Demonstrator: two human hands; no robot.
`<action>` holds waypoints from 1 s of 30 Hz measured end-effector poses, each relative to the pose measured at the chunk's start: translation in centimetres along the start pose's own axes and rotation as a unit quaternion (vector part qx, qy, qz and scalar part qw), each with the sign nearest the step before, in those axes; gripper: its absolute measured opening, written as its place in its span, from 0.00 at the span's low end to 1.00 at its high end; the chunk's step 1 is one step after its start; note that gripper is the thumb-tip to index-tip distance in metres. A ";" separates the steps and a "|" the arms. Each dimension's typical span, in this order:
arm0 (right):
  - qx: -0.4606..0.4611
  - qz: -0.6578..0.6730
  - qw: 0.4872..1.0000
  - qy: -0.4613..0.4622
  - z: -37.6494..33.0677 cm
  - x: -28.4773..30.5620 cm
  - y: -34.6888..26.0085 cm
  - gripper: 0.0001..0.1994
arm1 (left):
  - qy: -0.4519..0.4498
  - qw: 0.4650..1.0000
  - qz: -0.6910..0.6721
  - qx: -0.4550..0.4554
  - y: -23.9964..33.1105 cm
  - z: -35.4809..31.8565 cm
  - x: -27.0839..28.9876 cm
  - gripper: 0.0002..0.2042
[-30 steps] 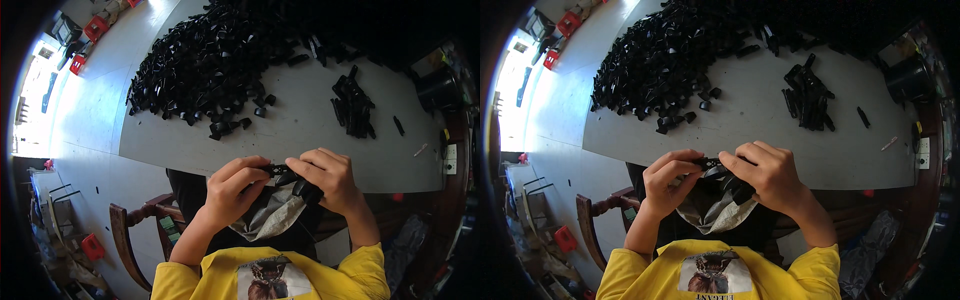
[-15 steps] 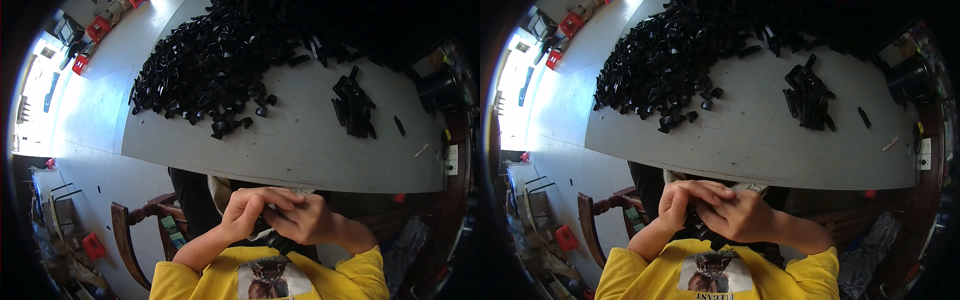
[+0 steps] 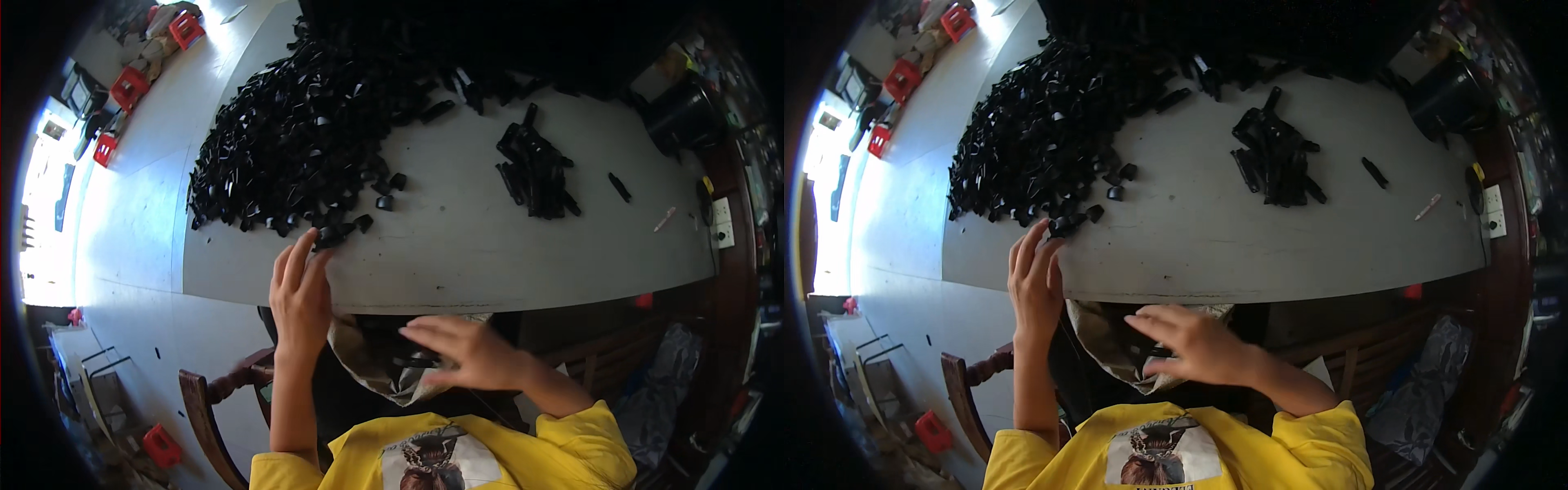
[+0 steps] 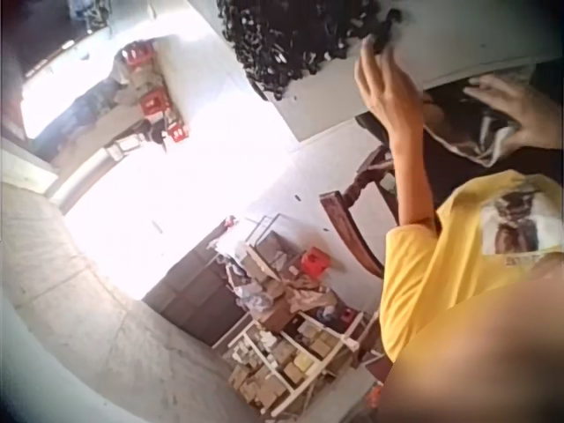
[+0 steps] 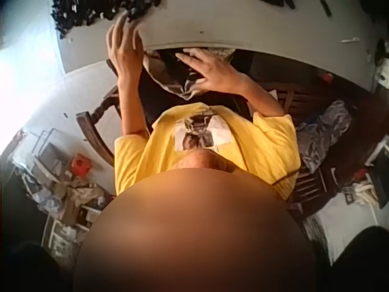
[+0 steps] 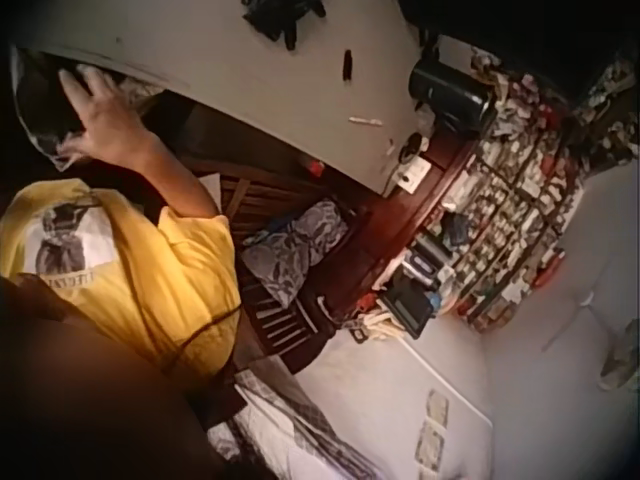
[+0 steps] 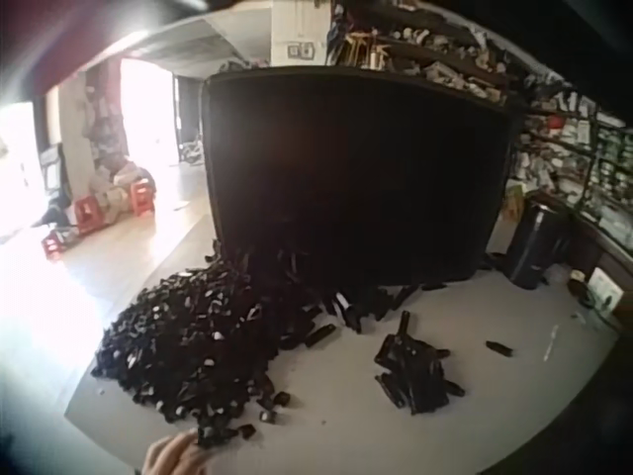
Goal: Picking up small black plastic components from a workbench and placing them into a white sack.
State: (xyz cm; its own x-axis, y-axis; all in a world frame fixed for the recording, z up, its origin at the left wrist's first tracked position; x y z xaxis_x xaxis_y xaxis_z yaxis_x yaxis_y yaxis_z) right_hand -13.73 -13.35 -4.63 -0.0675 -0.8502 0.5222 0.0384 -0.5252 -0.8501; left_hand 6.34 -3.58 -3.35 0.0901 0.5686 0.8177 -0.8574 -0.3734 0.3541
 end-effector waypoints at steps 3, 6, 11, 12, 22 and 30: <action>0.036 -0.109 0.960 0.255 0.4 7.7 1.1 0.21 | -0.041 0.999 0.031 0.011 -1.6 0.1 -0.1 0.15; -0.037 -0.328 0.862 0.385 0.2 15.3 5.5 0.23 | -0.055 0.998 0.014 -0.002 -0.9 0.9 0.0 0.15; -0.109 -0.370 0.854 0.349 1.0 18.2 12.9 0.25 | -0.084 0.996 0.010 -0.006 0.2 1.7 0.0 0.15; -0.118 -0.361 0.856 0.350 1.7 17.6 12.9 0.27 | -0.095 0.995 0.021 -0.002 0.3 1.7 0.2 0.16; -0.066 -0.379 0.826 0.412 1.5 18.7 8.2 0.21 | -0.103 0.954 -0.278 0.028 4.2 -0.2 -0.1 0.20; -0.360 -0.512 0.699 0.347 -10.6 21.9 13.9 0.14 | -0.134 0.863 -0.472 0.123 4.5 -2.4 -2.1 0.11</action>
Point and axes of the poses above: each hand's wrist, its own z-axis towards the middle knuckle, its own x-axis out of the back of the hand, y = z × x, the point moved 4 cm from there along z, towards the middle knuckle, and after that the axes turned 6 degrees about x, right-handed, at the moved point
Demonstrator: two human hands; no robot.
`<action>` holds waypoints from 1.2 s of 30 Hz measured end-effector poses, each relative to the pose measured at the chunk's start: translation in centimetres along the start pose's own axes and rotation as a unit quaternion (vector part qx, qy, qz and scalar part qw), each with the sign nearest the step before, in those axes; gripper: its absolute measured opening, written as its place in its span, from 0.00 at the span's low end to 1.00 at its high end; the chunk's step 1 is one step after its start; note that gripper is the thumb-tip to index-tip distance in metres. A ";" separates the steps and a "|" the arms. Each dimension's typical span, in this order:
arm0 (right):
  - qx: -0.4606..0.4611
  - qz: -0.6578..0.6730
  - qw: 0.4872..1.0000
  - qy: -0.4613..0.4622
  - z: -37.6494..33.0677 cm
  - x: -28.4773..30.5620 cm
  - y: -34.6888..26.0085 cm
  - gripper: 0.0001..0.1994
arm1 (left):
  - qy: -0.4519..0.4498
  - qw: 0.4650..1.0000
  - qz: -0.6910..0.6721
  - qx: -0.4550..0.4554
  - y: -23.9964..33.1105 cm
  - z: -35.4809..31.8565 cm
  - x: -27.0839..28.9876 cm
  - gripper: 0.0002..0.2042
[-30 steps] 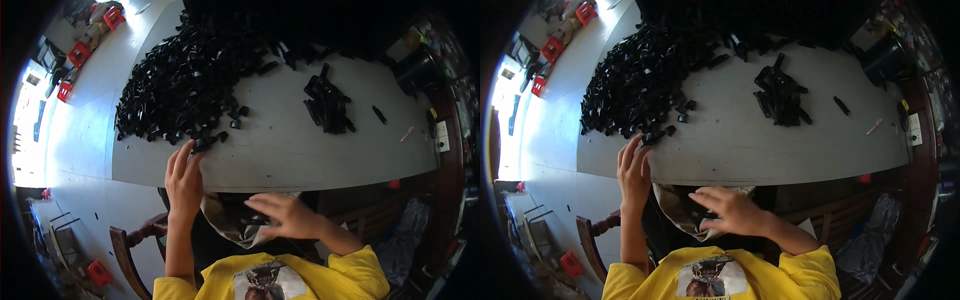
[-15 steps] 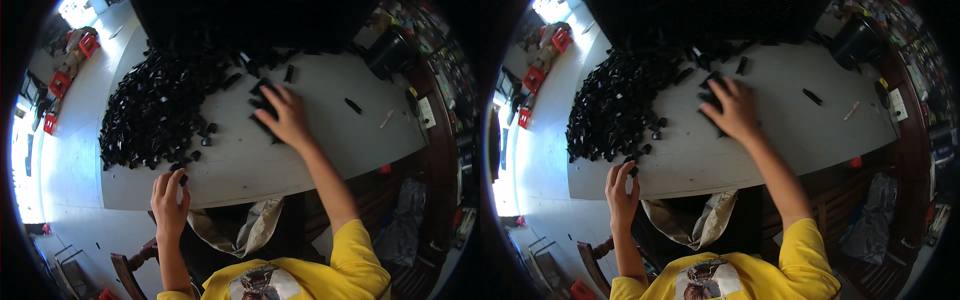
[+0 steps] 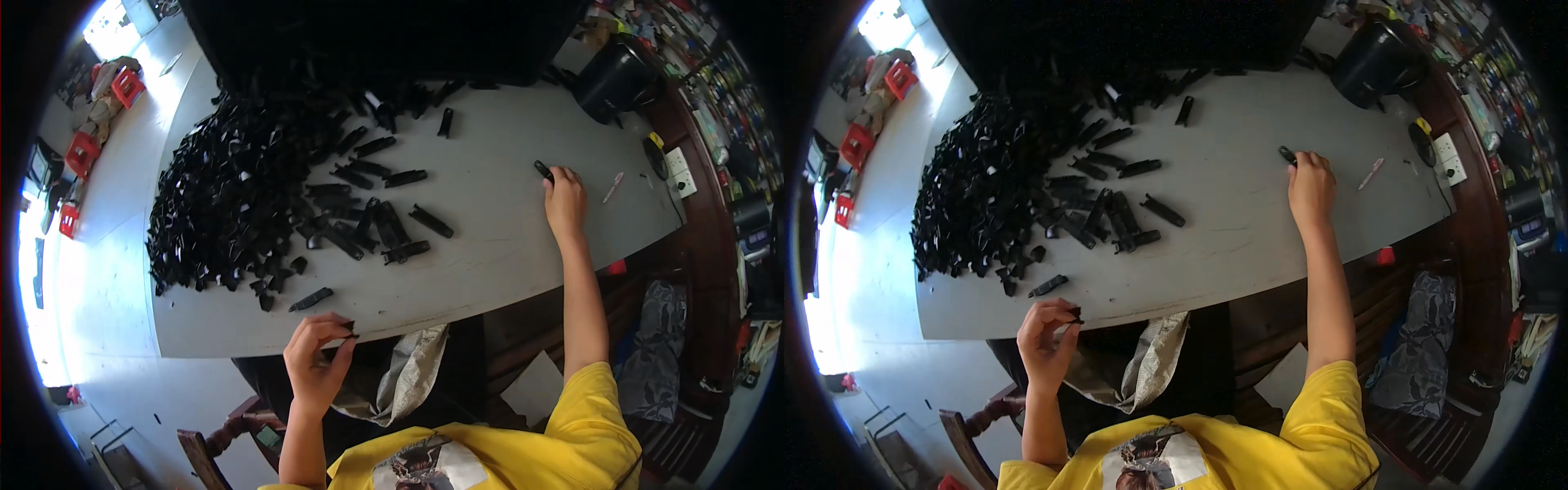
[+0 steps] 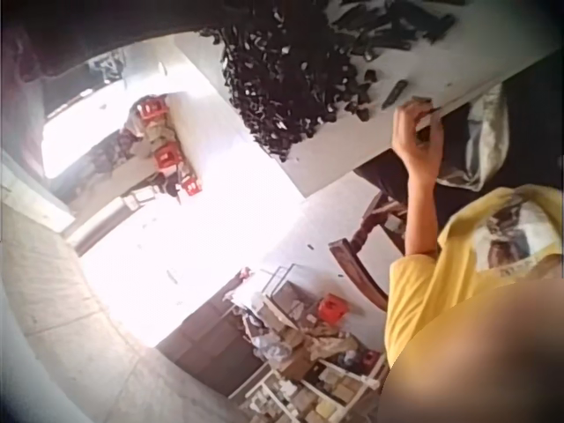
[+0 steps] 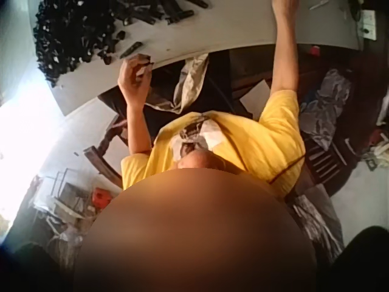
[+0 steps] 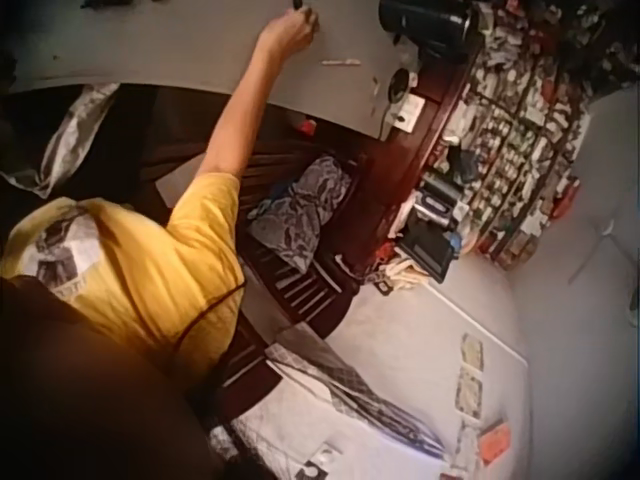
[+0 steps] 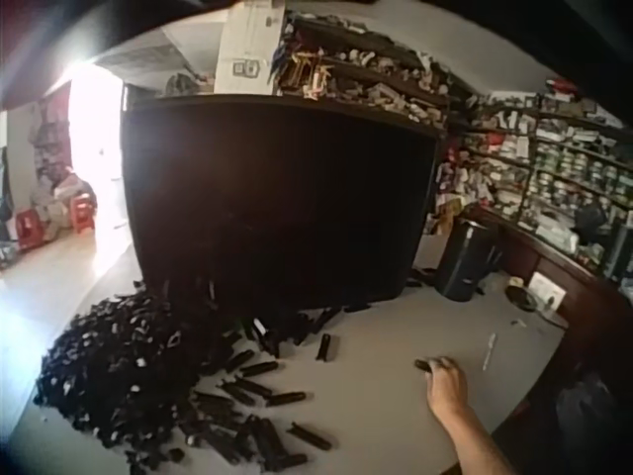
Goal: Picking up small black plastic components from a workbench and placing them into a white sack.
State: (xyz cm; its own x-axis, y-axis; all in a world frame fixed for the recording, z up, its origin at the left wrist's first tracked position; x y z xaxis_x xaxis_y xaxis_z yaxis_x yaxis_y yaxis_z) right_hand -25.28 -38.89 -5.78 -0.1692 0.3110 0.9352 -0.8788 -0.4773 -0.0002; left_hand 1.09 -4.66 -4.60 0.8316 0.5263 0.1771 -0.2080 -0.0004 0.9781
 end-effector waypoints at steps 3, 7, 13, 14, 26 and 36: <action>0.120 0.258 0.959 -0.001 -2.8 3.7 -7.1 0.10 | -0.005 0.999 -0.047 0.022 0.6 -0.2 -0.4 0.10; 0.269 0.453 0.841 -0.120 -9.0 8.7 -16.6 0.12 | -0.025 0.999 -0.001 -0.037 1.5 -0.2 -0.5 0.09; 0.346 0.460 0.809 -0.116 -10.9 10.7 -20.2 0.12 | -0.019 0.999 -0.002 -0.047 2.8 -0.5 -0.4 0.09; 0.350 0.456 0.810 -0.115 -11.0 10.7 -20.3 0.13 | -0.021 0.998 0.007 -0.060 3.0 -0.5 -0.3 0.09; 0.366 0.472 0.794 -0.110 -11.4 11.0 -20.4 0.13 | -0.023 0.995 0.031 -0.088 3.5 -0.9 -0.4 0.08; 0.395 0.456 0.789 -0.115 -11.3 11.1 -20.8 0.14 | -0.038 0.996 0.025 -0.070 3.3 -1.3 -0.1 0.10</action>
State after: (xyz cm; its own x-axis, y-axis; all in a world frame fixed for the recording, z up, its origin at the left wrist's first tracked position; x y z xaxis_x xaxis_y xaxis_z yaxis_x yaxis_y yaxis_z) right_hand -13.97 -16.21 0.60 -0.4057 -0.5709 0.7138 0.1290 -0.8089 -0.5736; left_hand -0.35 -3.67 -1.50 0.8538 0.4631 0.2379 -0.3157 0.0971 0.9439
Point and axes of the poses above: each hand's wrist, its own z-axis towards the middle knuckle, its own x-axis out of the back of the hand, y = z × x, the point moved 4 cm from there along z, towards the middle knuckle, and after that the axes turned 6 degrees about x, right-handed, at the moved point
